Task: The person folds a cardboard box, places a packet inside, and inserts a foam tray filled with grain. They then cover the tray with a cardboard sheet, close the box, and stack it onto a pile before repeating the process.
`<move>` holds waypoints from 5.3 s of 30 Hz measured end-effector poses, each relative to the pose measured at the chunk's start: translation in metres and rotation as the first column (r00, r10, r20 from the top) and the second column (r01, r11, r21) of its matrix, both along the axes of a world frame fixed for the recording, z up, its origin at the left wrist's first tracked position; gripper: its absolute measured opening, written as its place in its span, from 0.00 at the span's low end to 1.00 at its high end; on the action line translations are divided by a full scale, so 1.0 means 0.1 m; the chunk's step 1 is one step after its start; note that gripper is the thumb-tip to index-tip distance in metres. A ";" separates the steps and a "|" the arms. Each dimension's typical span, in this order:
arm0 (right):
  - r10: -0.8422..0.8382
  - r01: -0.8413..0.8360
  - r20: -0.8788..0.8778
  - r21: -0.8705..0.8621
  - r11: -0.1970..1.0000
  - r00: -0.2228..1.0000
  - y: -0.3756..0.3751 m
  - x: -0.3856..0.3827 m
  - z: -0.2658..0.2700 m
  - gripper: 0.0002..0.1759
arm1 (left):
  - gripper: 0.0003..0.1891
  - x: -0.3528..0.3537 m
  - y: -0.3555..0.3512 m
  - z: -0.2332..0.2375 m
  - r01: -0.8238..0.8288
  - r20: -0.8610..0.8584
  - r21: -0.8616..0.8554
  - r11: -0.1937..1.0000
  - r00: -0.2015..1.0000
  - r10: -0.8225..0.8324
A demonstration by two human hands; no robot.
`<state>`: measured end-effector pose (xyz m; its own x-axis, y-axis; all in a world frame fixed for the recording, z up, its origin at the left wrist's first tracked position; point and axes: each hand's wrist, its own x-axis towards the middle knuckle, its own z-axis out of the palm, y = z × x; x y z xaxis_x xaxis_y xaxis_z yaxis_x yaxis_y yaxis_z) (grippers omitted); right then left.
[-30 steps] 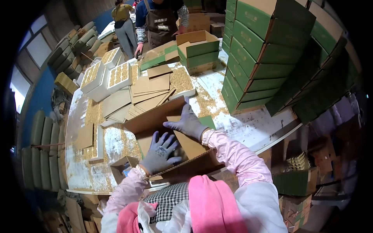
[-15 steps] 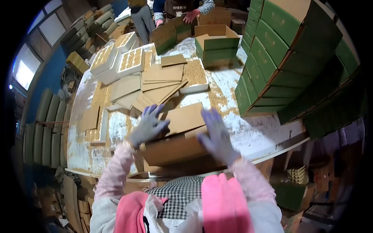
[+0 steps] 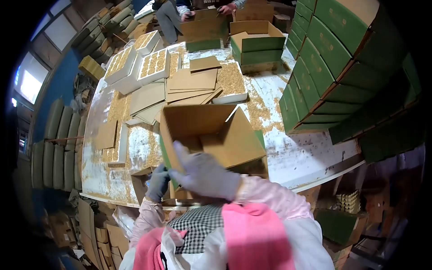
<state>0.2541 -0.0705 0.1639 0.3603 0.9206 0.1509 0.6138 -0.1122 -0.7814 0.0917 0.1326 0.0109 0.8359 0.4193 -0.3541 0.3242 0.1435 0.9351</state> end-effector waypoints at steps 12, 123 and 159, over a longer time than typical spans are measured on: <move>-0.480 0.651 -0.529 0.194 0.734 0.699 0.31 2.62 -1.24 0.23 | 0.34 0.11 -0.25 0.38 -0.320 -0.088 0.601 0.732 0.884 0.458; 0.605 -0.267 0.482 -0.598 0.756 0.634 -0.54 0.61 -0.96 0.07 | 0.20 0.48 -0.40 1.32 0.128 -0.028 0.960 0.248 0.928 -0.371; -0.985 0.223 0.023 0.975 -0.016 -0.170 -2.77 2.52 2.23 0.51 | 0.30 3.40 0.12 3.15 0.269 0.906 -0.096 0.958 0.422 -0.027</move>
<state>0.5061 -0.3473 0.3870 -0.0007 -0.3437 0.9391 0.6208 -0.7364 -0.2690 0.4316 0.1447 0.3263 0.7721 0.2781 0.5714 -0.6342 0.3944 0.6650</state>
